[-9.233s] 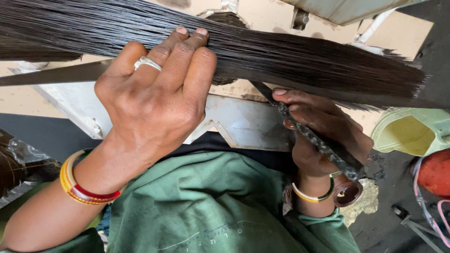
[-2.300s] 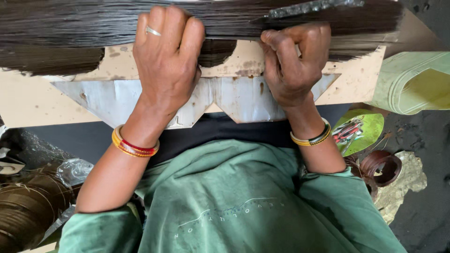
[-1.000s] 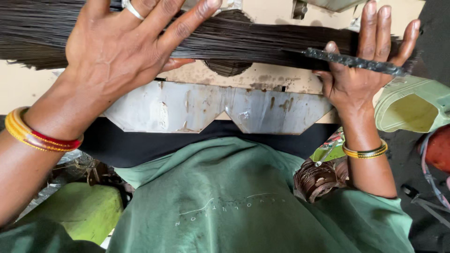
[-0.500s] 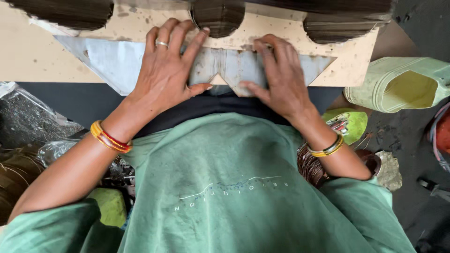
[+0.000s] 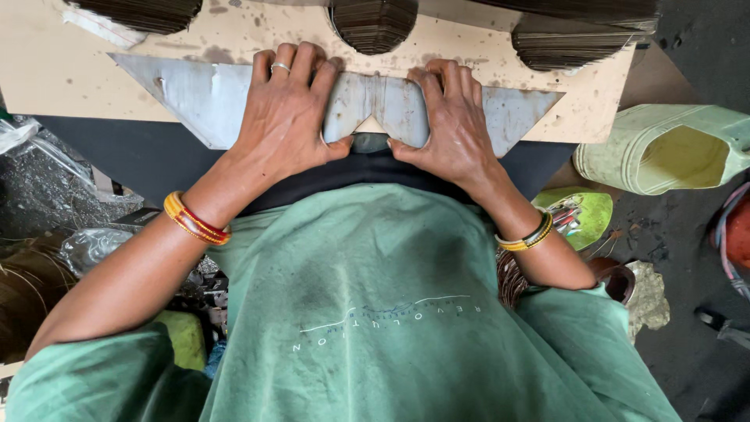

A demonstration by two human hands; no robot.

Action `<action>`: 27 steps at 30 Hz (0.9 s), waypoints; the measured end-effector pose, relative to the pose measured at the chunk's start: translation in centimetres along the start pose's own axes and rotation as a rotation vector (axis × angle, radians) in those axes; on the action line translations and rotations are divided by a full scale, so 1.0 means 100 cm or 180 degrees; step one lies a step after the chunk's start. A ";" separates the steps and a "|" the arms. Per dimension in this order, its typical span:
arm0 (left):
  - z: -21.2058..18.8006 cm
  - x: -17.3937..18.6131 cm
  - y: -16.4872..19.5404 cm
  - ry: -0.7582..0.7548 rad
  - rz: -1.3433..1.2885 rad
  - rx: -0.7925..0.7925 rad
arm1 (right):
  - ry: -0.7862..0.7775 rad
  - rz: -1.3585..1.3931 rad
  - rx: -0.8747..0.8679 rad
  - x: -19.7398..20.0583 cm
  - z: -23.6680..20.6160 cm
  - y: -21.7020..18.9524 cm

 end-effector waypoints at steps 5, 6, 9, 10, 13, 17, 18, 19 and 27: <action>0.002 0.014 0.023 -0.0043 0.0103 -0.0043 | 0.0481 -0.0295 0.0170 0.013 -0.012 -0.003; 0.000 0.019 0.030 -0.0061 0.0212 -0.0093 | 0.0560 -0.0394 0.0192 0.018 -0.016 -0.003; -0.012 0.028 0.046 0.0170 0.1366 -0.0532 | 0.1060 -0.0776 0.0271 0.030 -0.029 -0.003; -0.016 0.028 0.048 0.0391 0.1792 -0.0723 | 0.1252 -0.0912 0.0331 0.033 -0.031 -0.002; -0.016 0.017 0.036 0.0944 0.2190 -0.1059 | 0.2149 -0.1696 0.0405 0.034 -0.030 -0.003; -0.006 -0.007 0.009 0.0769 0.2292 -0.1017 | 0.1548 -0.1657 0.0252 0.019 -0.011 0.004; -0.005 -0.009 0.007 0.0793 0.2128 -0.0974 | 0.1560 -0.1566 0.0272 0.019 -0.011 0.006; -0.004 -0.009 0.005 0.0824 0.1973 -0.0934 | 0.1586 -0.1477 0.0294 0.021 -0.010 0.009; 0.021 0.022 0.042 0.0609 0.1439 -0.0890 | 0.0693 -0.0809 -0.0305 0.092 -0.066 0.110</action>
Point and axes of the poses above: each hand's wrist, its own z-axis towards the middle knuckle, its own x-axis out of the back of the hand, y = z × x, the point moved 3 cm from there along z, towards the middle knuckle, and after that the axes turned 13 degrees about -z, right-handed, at the moved point
